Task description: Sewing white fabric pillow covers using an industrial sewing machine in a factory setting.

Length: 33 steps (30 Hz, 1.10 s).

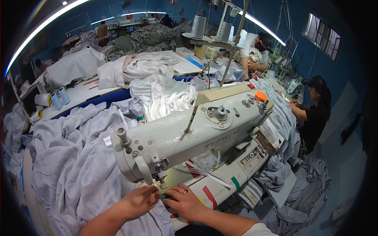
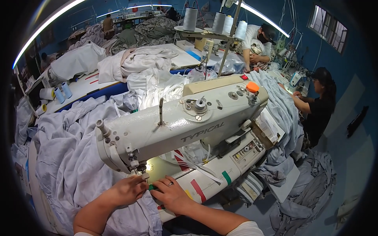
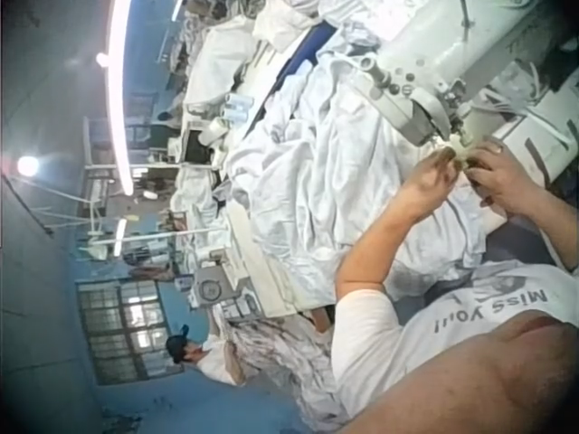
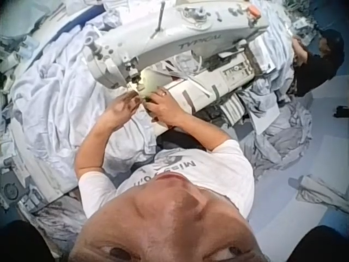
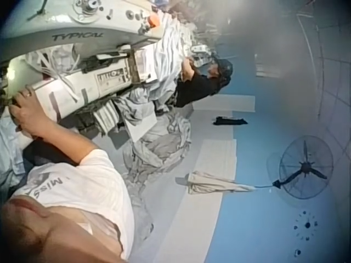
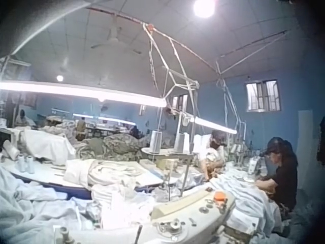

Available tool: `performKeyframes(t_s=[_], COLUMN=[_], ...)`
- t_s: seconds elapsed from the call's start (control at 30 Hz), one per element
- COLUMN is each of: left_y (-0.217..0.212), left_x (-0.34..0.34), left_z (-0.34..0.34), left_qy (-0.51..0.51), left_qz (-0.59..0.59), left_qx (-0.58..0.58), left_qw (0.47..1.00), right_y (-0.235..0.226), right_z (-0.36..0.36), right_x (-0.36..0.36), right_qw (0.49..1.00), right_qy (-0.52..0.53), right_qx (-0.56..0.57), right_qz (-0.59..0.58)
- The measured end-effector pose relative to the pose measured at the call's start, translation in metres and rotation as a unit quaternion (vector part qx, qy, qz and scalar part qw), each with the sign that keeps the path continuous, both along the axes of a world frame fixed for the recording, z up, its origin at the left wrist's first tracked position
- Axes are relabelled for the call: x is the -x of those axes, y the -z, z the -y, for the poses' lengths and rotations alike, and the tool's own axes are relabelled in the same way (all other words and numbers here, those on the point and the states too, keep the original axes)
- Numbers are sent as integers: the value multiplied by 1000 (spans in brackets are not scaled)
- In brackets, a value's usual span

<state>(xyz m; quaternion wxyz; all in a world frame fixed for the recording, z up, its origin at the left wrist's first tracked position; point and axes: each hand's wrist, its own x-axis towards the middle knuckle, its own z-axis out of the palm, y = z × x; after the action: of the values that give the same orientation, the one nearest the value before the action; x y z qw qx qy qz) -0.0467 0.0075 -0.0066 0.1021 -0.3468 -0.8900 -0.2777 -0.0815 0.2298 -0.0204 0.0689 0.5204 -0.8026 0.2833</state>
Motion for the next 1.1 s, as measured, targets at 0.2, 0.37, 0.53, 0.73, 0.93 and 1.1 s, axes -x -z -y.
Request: performKeyframes(t_s=[0.2, 0.37, 0.53, 0.73, 0.93, 1.1], left_y=[-3, -6, -2, -4, 7, 7], left_x=[1, 1, 2, -6, 0, -3], left_z=[-2, -1, -1, 10, 4, 4], left_qy=[-8, -16, -23, -54, -12, -10], left_qz=[-2, 39, 48, 60, 158, 145], left_qx=[-6, -12, -49, -80, -74, -98], left_qw=[1000, 999, 997, 994, 985, 985], right_y=[1, 0, -2, -3, -3, -11], right_z=[-2, -2, -3, 11, 0, 6], right_x=[0, -1, -2, 2, 2, -6], right_qw=[1000, 1000, 1000, 999, 1000, 994], right_qy=[3, 6, 10, -34, -19, 30], right_qx=[0, -2, 1, 10, -10, -10], right_qz=[3, 3, -1, -8, -20, 104])
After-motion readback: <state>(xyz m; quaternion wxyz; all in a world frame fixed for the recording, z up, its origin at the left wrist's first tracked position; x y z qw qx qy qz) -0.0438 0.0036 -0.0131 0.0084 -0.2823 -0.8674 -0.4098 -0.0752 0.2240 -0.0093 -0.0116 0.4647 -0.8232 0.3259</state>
